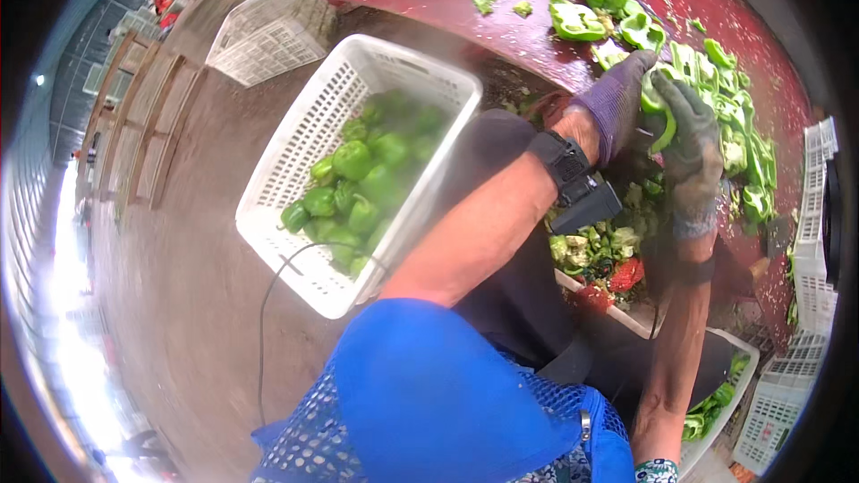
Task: Cleaning and chopping green peppers at a processing table with a cleaver.
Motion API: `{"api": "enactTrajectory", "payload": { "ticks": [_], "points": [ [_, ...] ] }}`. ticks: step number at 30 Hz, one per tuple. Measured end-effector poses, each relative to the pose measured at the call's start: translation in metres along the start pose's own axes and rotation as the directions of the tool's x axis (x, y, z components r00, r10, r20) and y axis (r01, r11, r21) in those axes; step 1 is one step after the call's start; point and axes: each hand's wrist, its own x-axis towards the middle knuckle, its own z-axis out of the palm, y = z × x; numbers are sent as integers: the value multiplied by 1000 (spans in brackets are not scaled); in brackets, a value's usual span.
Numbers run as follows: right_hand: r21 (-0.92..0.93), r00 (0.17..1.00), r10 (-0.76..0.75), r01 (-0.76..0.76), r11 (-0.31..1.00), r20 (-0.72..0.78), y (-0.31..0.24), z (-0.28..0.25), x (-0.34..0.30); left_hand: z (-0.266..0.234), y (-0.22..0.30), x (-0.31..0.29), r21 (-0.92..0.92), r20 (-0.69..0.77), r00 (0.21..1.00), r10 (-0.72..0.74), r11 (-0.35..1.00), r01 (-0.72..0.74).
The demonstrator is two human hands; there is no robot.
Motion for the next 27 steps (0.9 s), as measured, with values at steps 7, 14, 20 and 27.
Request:
{"api": "enactTrajectory", "payload": {
  "ticks": [7, 14, 20, 27],
  "points": [
    [-674, 931, -224, 363, 643, 288, -11, -2, -34, 5, -12, -40, 526, -263, 949, 172, 850, -8],
    [823, 914, 403, -265, 502, 49, -19, 35, -59, -27, -25, -44, 525, -121, 943, 311, 826, -205],
    [-460, 944, 148, -277, 843, -296, 16, 52, -68, -45, -48, -18, 409, -146, 985, 95, 912, -27],
    [674, 808, 469, -127, 728, -355, -45, -1, -39, -28, -19, -45, 779, 307, 848, 432, 398, -484]
  ]
}}
